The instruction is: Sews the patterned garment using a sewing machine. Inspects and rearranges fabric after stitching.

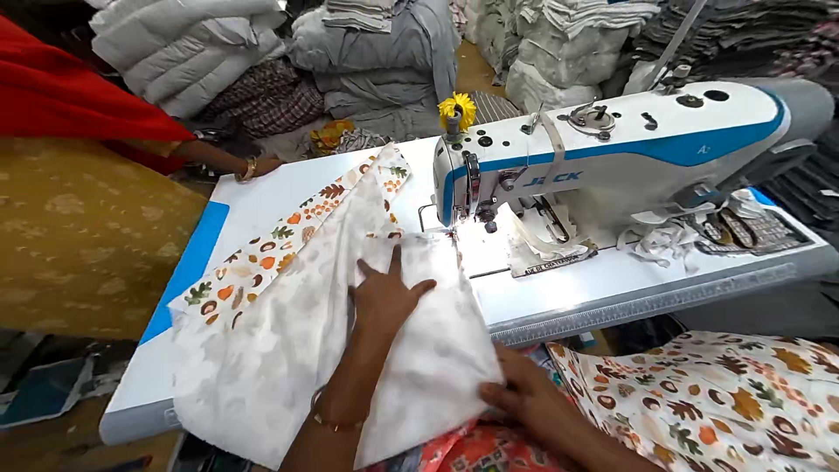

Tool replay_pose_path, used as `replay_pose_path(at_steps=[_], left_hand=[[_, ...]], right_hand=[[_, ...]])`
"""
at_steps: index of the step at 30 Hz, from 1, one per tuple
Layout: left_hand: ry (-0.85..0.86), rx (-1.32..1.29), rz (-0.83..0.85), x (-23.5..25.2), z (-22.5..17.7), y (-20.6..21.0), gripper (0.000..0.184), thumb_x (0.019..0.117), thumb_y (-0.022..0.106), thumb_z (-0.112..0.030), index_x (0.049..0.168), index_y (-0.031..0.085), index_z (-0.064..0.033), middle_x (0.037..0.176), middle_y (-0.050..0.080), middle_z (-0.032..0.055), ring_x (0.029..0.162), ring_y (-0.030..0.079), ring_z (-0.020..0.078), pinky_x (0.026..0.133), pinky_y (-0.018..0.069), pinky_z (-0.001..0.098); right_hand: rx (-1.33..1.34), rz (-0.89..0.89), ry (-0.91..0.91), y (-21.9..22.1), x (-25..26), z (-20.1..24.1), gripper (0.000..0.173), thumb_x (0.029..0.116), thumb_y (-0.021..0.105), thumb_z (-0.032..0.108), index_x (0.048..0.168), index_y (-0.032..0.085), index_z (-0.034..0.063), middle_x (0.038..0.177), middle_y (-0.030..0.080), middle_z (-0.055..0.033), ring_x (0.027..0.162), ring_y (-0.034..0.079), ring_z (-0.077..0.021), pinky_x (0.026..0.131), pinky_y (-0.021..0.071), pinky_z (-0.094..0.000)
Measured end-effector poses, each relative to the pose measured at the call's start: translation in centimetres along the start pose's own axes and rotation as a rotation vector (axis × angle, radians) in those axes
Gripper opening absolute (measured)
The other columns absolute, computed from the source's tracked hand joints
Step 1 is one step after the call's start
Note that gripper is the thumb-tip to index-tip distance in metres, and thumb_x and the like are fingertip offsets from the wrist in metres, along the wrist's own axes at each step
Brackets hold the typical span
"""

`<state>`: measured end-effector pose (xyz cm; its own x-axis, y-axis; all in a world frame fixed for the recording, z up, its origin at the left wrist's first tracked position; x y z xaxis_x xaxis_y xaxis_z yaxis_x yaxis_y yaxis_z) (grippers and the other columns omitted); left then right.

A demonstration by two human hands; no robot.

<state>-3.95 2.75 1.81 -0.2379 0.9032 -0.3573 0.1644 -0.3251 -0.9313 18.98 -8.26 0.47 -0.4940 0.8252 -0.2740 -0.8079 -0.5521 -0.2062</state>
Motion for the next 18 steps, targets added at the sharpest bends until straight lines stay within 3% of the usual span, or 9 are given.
replay_pose_path(at_steps=[1, 3, 5, 8, 10, 12, 14, 16, 18], left_hand=[[-0.027, 0.019, 0.046, -1.0, 0.3, 0.0, 0.108, 0.0836, 0.052, -0.084, 0.166, 0.017, -0.0237, 0.149, 0.036, 0.0448, 0.121, 0.056, 0.0594, 0.095, 0.0475, 0.0689], [-0.077, 0.056, 0.154, -2.3, 0.7, -0.4, 0.111, 0.0821, 0.054, -0.084, 0.166, 0.012, -0.0252, 0.148, 0.041, 0.0414, 0.126, 0.053, 0.0564, 0.098, 0.0474, 0.0652], [-0.079, 0.098, 0.167, -3.1, 0.4, -1.1, 0.105, 0.0863, 0.059, -0.077, 0.165, 0.019, -0.0213, 0.153, 0.037, 0.0374, 0.128, 0.053, 0.0534, 0.097, 0.0486, 0.0619], [0.101, -0.078, -0.098, -3.5, -1.4, -0.6, 0.074, 0.0955, 0.069, -0.046, 0.15, 0.048, -0.0014, 0.164, 0.023, 0.0315, 0.149, 0.026, 0.0534, 0.11, 0.0337, 0.072], [0.323, -0.23, -0.275, -2.4, -3.3, 1.3, 0.058, 0.1022, 0.062, -0.034, 0.143, 0.053, 0.0054, 0.16, 0.034, 0.0311, 0.146, 0.036, 0.0503, 0.11, 0.0379, 0.0664], [0.466, -0.403, -0.335, -0.8, -5.0, 3.6, 0.051, 0.1054, 0.055, -0.023, 0.146, 0.05, 0.0072, 0.158, 0.037, 0.0298, 0.143, 0.043, 0.0459, 0.113, 0.0383, 0.0629], [0.503, -0.401, -0.388, 0.3, -5.6, 5.9, 0.05, 0.1052, 0.053, -0.02, 0.148, 0.048, 0.0059, 0.159, 0.037, 0.0286, 0.148, 0.037, 0.0435, 0.117, 0.0321, 0.0639], [0.505, -0.303, -0.447, 0.0, -5.5, 6.8, 0.048, 0.1048, 0.051, -0.021, 0.149, 0.052, -0.0028, 0.159, 0.039, 0.0251, 0.149, 0.036, 0.043, 0.116, 0.0299, 0.0681], [0.475, -0.233, -0.437, -0.8, -5.3, 6.9, 0.047, 0.1058, 0.047, -0.023, 0.152, 0.052, -0.0167, 0.162, 0.037, 0.0208, 0.15, 0.033, 0.0437, 0.112, 0.0243, 0.0767]], right_hand=[[-0.099, -0.053, -0.091, -1.1, -1.3, -1.1, 0.032, 0.0974, 0.063, 0.027, 0.092, 0.076, -0.002, 0.11, 0.066, -0.0144, 0.107, 0.062, -0.02, 0.094, 0.0518, -0.0384], [-0.274, -0.017, -0.037, -2.4, -2.5, -5.3, 0.04, 0.1008, 0.06, 0.03, 0.086, 0.073, -0.0046, 0.107, 0.064, -0.0201, 0.104, 0.061, -0.028, 0.092, 0.0501, -0.0441], [-0.507, -0.088, -0.053, -2.8, -2.4, -7.7, 0.043, 0.099, 0.065, 0.035, 0.083, 0.072, -0.0045, 0.094, 0.069, -0.0223, 0.09, 0.069, -0.0358, 0.081, 0.0559, -0.0528], [-0.621, -0.403, -0.254, -4.6, 2.2, -2.7, 0.03, 0.0941, 0.071, 0.028, 0.091, 0.074, -0.0013, 0.081, 0.071, -0.0137, 0.072, 0.071, -0.0271, 0.067, 0.0607, -0.0463], [-0.521, -0.521, -0.239, -5.4, 7.8, 0.0, 0.028, 0.0937, 0.074, 0.022, 0.1, 0.071, -0.0052, 0.085, 0.069, -0.0179, 0.076, 0.068, -0.0306, 0.071, 0.0573, -0.0492], [-0.515, -0.525, -0.128, -5.2, 12.1, 2.1, 0.042, 0.0946, 0.075, 0.023, 0.121, 0.064, -0.0068, 0.106, 0.066, -0.0276, 0.092, 0.067, -0.0412, 0.081, 0.0549, -0.0568], [-0.612, -0.52, -0.042, -4.4, 14.0, 3.3, 0.038, 0.1004, 0.064, 0.016, 0.131, 0.06, -0.0057, 0.121, 0.06, -0.0315, 0.103, 0.066, -0.0461, 0.086, 0.0551, -0.0577], [-0.697, -0.535, -0.062, -3.4, 13.9, 2.8, 0.025, 0.1025, 0.057, 0.006, 0.123, 0.065, -0.0053, 0.116, 0.061, -0.0288, 0.098, 0.067, -0.0422, 0.083, 0.0574, -0.0519], [-0.757, -0.543, -0.161, -2.7, 13.1, 1.6, 0.019, 0.0989, 0.06, 0.001, 0.115, 0.069, -0.0058, 0.109, 0.061, -0.0254, 0.092, 0.067, -0.0375, 0.079, 0.0591, -0.0463]])
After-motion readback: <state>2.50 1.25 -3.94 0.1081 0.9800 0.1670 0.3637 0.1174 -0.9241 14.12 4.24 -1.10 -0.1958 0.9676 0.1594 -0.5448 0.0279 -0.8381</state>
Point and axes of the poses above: each hand's wrist, its own x-axis towards the middle knuckle, its own y-axis out of the palm, z = x × y, the point moved 2 cm from there along x, towards the middle knuckle
